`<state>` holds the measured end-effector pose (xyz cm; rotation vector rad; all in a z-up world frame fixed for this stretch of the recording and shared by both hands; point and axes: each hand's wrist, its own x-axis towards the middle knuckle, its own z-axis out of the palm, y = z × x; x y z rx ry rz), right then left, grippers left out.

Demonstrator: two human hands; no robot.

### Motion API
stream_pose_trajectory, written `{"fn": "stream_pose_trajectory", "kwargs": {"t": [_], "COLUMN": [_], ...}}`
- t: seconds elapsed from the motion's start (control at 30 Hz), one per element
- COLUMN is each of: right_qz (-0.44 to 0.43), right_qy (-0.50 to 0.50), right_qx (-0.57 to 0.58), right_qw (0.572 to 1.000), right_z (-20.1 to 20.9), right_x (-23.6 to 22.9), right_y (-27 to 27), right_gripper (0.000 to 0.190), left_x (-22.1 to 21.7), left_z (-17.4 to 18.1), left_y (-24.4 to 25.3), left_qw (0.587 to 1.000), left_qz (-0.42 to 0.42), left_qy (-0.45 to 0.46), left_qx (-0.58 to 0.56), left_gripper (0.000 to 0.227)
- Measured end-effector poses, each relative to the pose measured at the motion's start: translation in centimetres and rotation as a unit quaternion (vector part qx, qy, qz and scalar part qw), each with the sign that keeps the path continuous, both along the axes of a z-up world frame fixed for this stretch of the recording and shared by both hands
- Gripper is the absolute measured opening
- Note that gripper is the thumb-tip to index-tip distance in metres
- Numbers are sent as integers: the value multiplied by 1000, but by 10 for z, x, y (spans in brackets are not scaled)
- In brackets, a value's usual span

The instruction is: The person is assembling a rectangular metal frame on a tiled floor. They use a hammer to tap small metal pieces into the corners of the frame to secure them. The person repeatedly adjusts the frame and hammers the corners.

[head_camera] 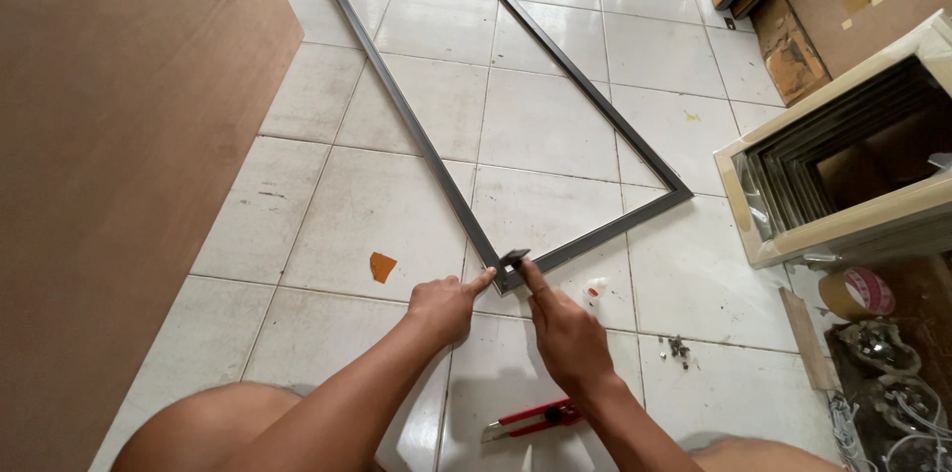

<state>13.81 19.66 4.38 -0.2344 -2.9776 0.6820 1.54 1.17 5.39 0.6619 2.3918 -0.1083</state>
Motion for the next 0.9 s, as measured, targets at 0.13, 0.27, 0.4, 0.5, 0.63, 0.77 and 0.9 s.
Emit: {"fn": "stream_pose_trajectory", "kwargs": {"t": [0.13,0.27,0.4,0.5,0.63,0.77,0.9], "right_qz": [4,-40,13,-34,-32,-37,-38], "right_qy": [101,-180,101,-159,-215,-16,-201], "right_qx": [-48,-5,-23,-8,9,-25,5], "right_qw": [994,983,994,987,976,999,979], "right_z": [-7,13,-9,8,23,-13,-4], "right_x": [5,0,6,5,-2,2,-5], "right_y": [-6,-10,-2,-10,-12,-4,-3], "right_gripper": [66,65,70,69,65,68,66], "left_x": [2,1,2,0,-2,0,-4], "left_z": [1,-1,2,-4,-2,4,-7], "left_y": [-1,2,0,0,0,-1,0], "left_qw": [1000,1000,1000,1000,1000,1000,1000], "left_qz": [-2,-4,1,-1,0,-1,-5], "left_qy": [3,4,-6,1,3,-9,-5], "left_qx": [-7,-10,-10,-4,-4,-9,-12], "left_gripper": [109,110,114,111,107,111,111]}}
